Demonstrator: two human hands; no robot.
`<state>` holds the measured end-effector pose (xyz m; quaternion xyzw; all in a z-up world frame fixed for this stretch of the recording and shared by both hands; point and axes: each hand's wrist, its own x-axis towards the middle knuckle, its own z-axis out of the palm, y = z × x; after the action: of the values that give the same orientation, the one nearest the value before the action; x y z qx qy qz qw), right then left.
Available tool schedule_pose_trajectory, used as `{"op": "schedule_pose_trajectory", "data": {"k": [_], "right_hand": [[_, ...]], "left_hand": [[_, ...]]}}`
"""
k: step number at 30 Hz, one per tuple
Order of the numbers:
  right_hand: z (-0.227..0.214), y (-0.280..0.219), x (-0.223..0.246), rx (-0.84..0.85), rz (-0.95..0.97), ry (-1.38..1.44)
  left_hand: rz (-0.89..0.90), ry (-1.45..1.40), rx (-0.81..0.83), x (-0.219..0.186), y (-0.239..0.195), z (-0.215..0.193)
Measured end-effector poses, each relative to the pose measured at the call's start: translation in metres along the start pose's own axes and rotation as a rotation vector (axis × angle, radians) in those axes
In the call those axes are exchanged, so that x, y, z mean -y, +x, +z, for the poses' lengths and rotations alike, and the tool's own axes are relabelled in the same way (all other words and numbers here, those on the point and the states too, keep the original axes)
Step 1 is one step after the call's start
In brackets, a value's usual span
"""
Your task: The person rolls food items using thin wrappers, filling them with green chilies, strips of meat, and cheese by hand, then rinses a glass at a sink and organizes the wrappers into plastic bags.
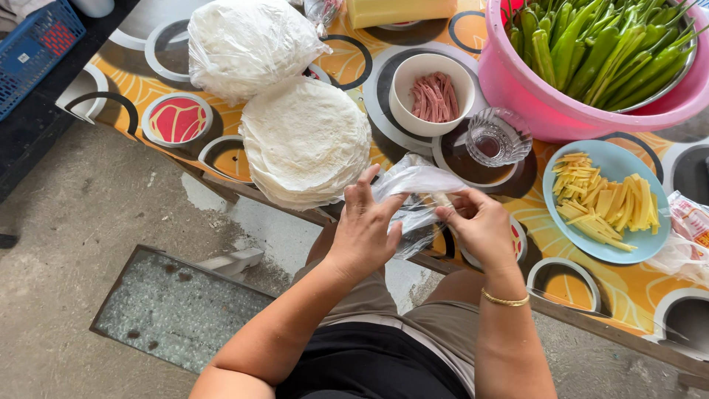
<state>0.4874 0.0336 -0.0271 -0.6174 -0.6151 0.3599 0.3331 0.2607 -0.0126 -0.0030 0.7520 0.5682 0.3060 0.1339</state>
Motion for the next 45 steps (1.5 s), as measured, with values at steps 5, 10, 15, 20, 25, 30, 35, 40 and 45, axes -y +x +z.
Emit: {"op": "schedule_pose_trajectory", "data": {"k": [5, 10, 15, 20, 25, 30, 35, 40, 45], "right_hand": [[-0.018, 0.006, -0.023, 0.052, 0.163, 0.216], [-0.033, 0.016, -0.044, 0.072, 0.318, 0.588], [-0.030, 0.016, -0.046, 0.126, 0.365, 0.796], [-0.003, -0.008, -0.017, -0.009, 0.156, 0.328], [0.011, -0.036, 0.016, -0.237, -0.216, -0.446], [0.008, -0.036, 0.028, -0.231, -0.292, -0.453], [0.008, -0.032, 0.025, -0.220, -0.322, -0.506], [0.008, -0.027, 0.016, -0.227, -0.336, -0.531], [0.008, -0.020, 0.011, -0.202, -0.289, -0.495]], "left_hand": [[0.000, 0.084, 0.059, -0.004, 0.004, 0.011], [-0.053, 0.176, 0.242, 0.001, 0.009, 0.017], [-0.097, 0.112, 0.203, 0.000, 0.008, 0.024], [-0.074, 0.129, 0.127, 0.004, 0.010, 0.032], [-0.008, 0.146, -0.005, 0.010, 0.006, 0.034], [-0.038, 0.155, 0.030, 0.013, 0.004, 0.030], [-0.038, 0.119, 0.025, 0.014, 0.003, 0.030], [-0.044, 0.095, 0.046, 0.017, 0.005, 0.030], [-0.042, 0.099, 0.062, 0.015, 0.003, 0.028]]}}
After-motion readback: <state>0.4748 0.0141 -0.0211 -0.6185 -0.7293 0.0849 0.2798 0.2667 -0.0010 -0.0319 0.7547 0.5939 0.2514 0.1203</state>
